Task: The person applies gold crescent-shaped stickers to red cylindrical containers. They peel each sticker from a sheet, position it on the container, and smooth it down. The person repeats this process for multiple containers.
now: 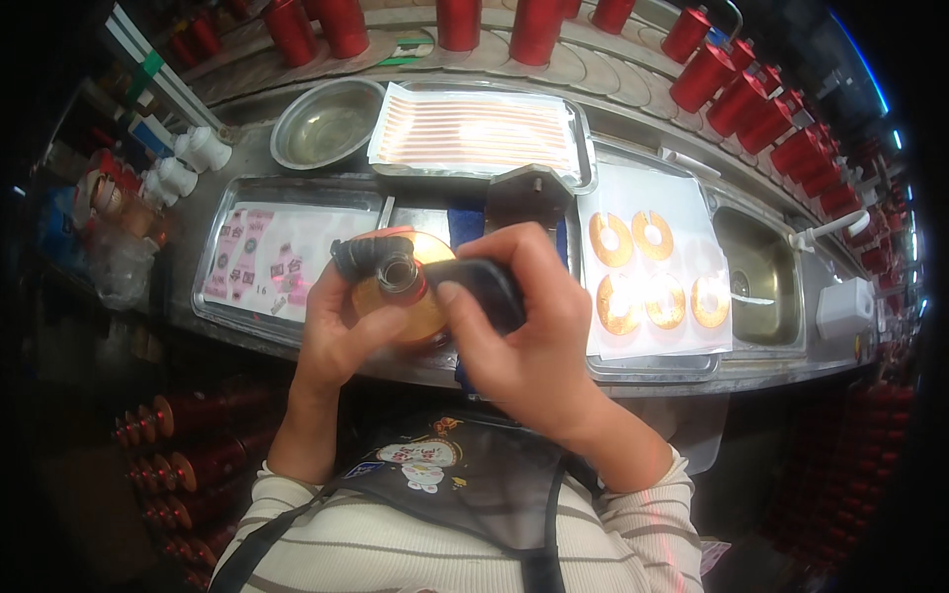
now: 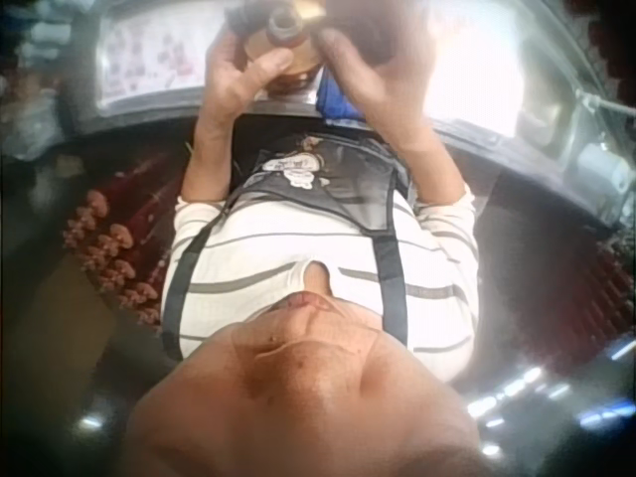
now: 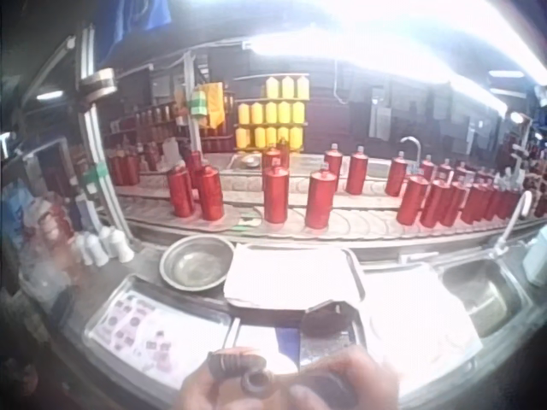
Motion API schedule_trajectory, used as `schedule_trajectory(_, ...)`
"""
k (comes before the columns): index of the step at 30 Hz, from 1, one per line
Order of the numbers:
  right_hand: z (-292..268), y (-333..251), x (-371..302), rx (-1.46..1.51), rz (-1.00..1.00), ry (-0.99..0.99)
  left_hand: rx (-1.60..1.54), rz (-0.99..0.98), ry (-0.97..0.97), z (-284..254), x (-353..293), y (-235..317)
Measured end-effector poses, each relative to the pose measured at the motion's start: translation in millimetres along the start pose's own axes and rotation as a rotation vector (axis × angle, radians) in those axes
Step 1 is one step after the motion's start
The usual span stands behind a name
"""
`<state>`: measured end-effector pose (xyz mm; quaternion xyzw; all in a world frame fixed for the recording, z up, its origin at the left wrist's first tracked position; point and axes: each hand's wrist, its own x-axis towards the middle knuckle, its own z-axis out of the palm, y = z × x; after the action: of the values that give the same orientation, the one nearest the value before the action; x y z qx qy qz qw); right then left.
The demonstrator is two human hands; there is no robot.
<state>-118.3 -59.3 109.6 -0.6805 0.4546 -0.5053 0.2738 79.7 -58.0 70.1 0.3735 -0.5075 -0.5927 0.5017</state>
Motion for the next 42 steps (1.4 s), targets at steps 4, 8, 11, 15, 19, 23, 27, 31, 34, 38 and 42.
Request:
schedule_trajectory(4,5.4,18.3,6.1,-0.003,0.104,0.076,0.013,0.024,-0.009,0.0,0.9,-2.5)
schedule_trajectory(8,-1.2,19.4,12.0,0.022,0.088,0.104,0.035,0.061,0.002,0.2,-0.1,-6.8)
schedule_trajectory(11,2.9,15.3,2.1,0.031,0.054,0.067,0.05,0.07,0.002,0.0,1.5,-7.3)
schedule_trajectory(15,-7.6,33.1,17.4,0.02,0.155,0.074,0.025,0.124,0.034,2.2,1.4,-10.7)
schedule_trajectory(19,-5.3,27.1,7.5,0.012,0.148,0.05,0.049,0.105,0.001,-1.7,1.9,-12.5)
schedule_trajectory(23,-14.7,19.9,2.7,0.033,0.056,0.032,0.152,0.158,-0.078,-14.1,5.6,-12.4)
schedule_trajectory(27,-12.1,9.4,2.1,-0.079,-0.138,-0.035,0.428,0.243,-0.109,-19.7,4.4,-14.6)
schedule_trajectory(31,-14.7,-6.2,-4.2,-0.296,-0.302,-0.183,0.366,0.212,0.025,-9.2,-1.0,-22.1)
schedule_trajectory(34,-10.2,-3.1,-12.0,-0.248,-0.441,-0.227,0.433,0.352,0.073,-0.4,1.9,-28.0)
schedule_trajectory(38,-8.4,-7.7,-3.0,-0.204,-0.504,-0.246,0.474,0.396,0.089,1.2,0.1,-22.9)
schedule_trajectory(42,-17.1,-3.4,14.9,-0.228,-0.463,-0.213,0.507,0.414,0.13,5.1,2.9,-15.4)
